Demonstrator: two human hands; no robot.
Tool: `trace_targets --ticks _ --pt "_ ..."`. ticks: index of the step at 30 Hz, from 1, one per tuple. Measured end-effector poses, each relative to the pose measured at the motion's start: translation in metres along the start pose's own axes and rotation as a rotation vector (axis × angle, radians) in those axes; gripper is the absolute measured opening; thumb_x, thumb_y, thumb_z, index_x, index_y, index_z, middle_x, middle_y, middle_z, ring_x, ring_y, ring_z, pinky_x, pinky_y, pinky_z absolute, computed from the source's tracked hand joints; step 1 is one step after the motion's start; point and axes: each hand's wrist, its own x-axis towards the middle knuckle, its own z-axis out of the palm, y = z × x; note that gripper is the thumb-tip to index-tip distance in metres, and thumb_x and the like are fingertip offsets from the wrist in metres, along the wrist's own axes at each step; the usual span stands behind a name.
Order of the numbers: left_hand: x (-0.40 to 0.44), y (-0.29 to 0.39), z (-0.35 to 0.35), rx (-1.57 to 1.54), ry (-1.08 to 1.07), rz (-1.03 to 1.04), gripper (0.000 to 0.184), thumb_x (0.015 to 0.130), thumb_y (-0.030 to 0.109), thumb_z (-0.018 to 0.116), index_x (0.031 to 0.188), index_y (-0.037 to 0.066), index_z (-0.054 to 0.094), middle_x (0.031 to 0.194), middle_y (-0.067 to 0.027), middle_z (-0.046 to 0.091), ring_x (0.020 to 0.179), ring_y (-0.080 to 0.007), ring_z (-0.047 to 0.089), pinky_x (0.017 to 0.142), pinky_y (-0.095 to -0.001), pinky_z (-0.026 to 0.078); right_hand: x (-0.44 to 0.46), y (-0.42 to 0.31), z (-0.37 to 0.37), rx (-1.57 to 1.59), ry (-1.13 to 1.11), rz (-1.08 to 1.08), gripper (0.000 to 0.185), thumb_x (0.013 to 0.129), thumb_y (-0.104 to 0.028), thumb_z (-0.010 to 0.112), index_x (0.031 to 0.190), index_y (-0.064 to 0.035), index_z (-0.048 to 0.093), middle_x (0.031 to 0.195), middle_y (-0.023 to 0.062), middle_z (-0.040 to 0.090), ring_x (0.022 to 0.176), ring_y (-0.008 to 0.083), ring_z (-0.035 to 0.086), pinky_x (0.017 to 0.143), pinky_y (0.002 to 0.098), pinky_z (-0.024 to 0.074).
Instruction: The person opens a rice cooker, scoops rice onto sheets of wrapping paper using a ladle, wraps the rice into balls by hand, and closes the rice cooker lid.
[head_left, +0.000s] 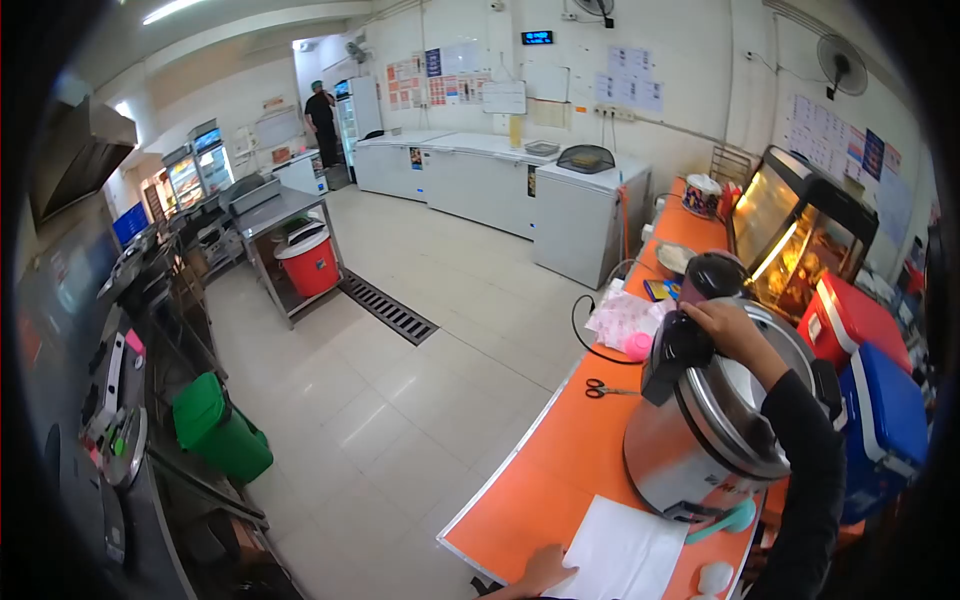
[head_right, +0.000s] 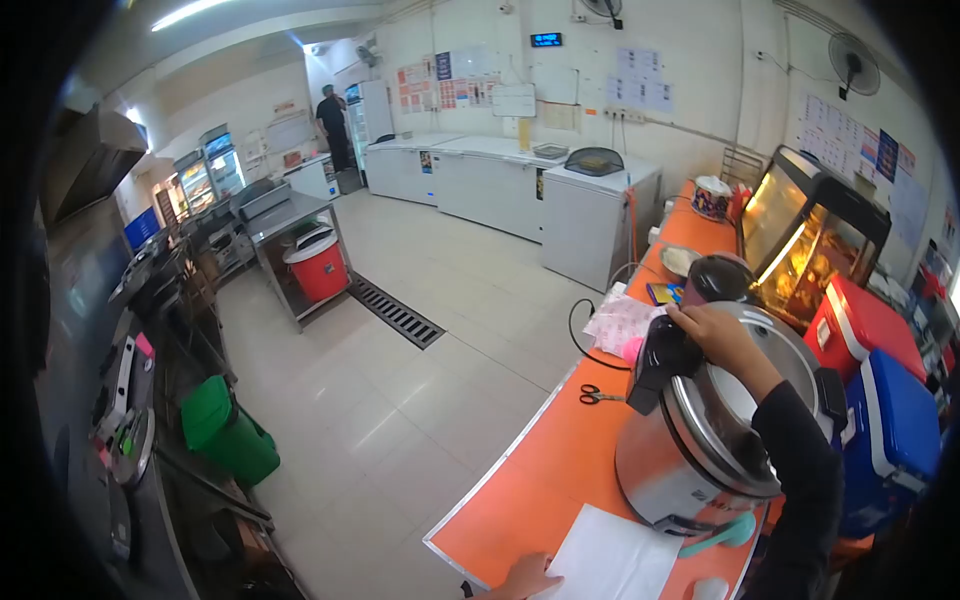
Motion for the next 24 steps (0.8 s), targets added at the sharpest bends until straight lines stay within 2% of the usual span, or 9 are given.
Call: trace_targets --ticks 1,2,5,7,9,12,15,20,24 --pt "-0.002 0.011 -0.004 0.147 0.004 0.007 0.041 0.066 0.018 0.071 0.098 0.001 0.052 0.078 -0.0152 0.058 0.072 -0.0313 0.058 0.065 -0.0412 0.047 0.000 -0.001 -0.003 -0.025 0.022 -0.034 0.043 0.075 -0.007 0.055 0.118 -0.0065 0.049 0.094 0.0088 0.058 0.081 0.0252 0.060 0.065 0.0356 0.0497" --pt "0.006 0.006 -0.003 0.052 -0.290 -0.072 0.069 0.068 0.028 0.073 0.128 0.009 0.047 0.119 -0.0265 0.051 0.102 -0.0406 0.053 0.080 -0.0488 0.043 0.000 0.000 -0.005 -0.052 0.012 -0.053 0.043 0.076 -0.007 0.055 0.118 -0.0063 0.050 0.094 0.0084 0.058 0.081 0.0245 0.060 0.064 0.0355 0.0500" --pt "-0.003 0.000 0.031 0.196 0.287 0.134 0.039 0.067 0.027 0.072 0.094 -0.001 0.065 0.082 -0.0242 0.063 0.074 -0.0351 0.062 0.067 -0.0442 0.047 0.000 0.009 -0.016 -0.117 -0.009 -0.061 0.041 0.076 -0.009 0.054 0.117 -0.0062 0.050 0.095 0.0075 0.059 0.082 0.0223 0.060 0.061 0.0352 0.0508" --pt "0.001 0.005 0.042 0.193 0.269 0.111 0.037 0.068 0.019 0.067 0.098 0.001 0.057 0.082 -0.0208 0.060 0.075 -0.0346 0.060 0.067 -0.0446 0.047 -0.001 0.020 -0.032 -0.133 -0.019 0.000 0.040 0.077 -0.010 0.054 0.117 -0.0067 0.050 0.097 0.0075 0.060 0.085 0.0208 0.061 0.059 0.0352 0.0510" --pt "0.010 0.002 0.049 0.162 0.168 0.072 0.041 0.069 0.012 0.064 0.106 0.000 0.048 0.085 -0.0200 0.059 0.078 -0.0344 0.059 0.069 -0.0431 0.047 -0.008 0.066 -0.042 -0.041 0.185 -0.003 0.042 0.078 -0.005 0.050 0.120 -0.0059 0.048 0.101 0.0124 0.061 0.089 0.0269 0.061 0.072 0.0368 0.0510" --pt "0.010 0.008 0.049 0.062 -0.019 -0.044 0.051 0.072 0.008 0.060 0.118 0.000 0.039 0.091 -0.0227 0.059 0.083 -0.0361 0.060 0.074 -0.0410 0.048 -0.037 0.136 -0.111 -0.086 0.076 0.476 0.049 0.075 0.004 0.049 0.122 -0.0089 0.048 0.099 0.0181 0.061 0.094 0.0328 0.059 0.076 0.0378 0.0483" --pt "0.003 0.034 0.037 -0.042 0.068 -0.197 0.050 0.074 0.009 0.055 0.120 0.001 0.037 0.087 -0.0247 0.059 0.080 -0.0395 0.059 0.069 -0.0463 0.047 -0.101 0.218 -0.165 -0.149 0.547 0.387 0.049 0.078 0.005 0.049 0.125 -0.0088 0.048 0.098 0.0171 0.062 0.091 0.0280 0.062 0.081 0.0339 0.0475" --pt "0.002 0.025 0.031 -0.220 0.136 -0.304 0.050 0.078 0.004 0.053 0.123 0.003 0.032 0.083 -0.0261 0.058 0.074 -0.0417 0.059 0.065 -0.0481 0.047 -0.336 0.289 -0.193 -0.336 0.584 1.120 0.043 0.082 -0.001 0.048 0.125 -0.0077 0.048 0.102 0.0150 0.061 0.095 0.0268 0.060 0.083 0.0344 0.0469" --pt "0.014 -0.008 0.012 -0.012 0.322 -0.073 0.053 0.078 -0.003 0.050 0.127 0.002 0.031 0.102 -0.0286 0.056 0.092 -0.0418 0.057 0.077 -0.0451 0.046 -0.470 0.283 -0.191 -0.153 0.752 1.502 0.040 0.085 -0.006 0.046 0.124 -0.0068 0.048 0.105 0.0133 0.060 0.097 0.0259 0.059 0.085 0.0348 0.0464"
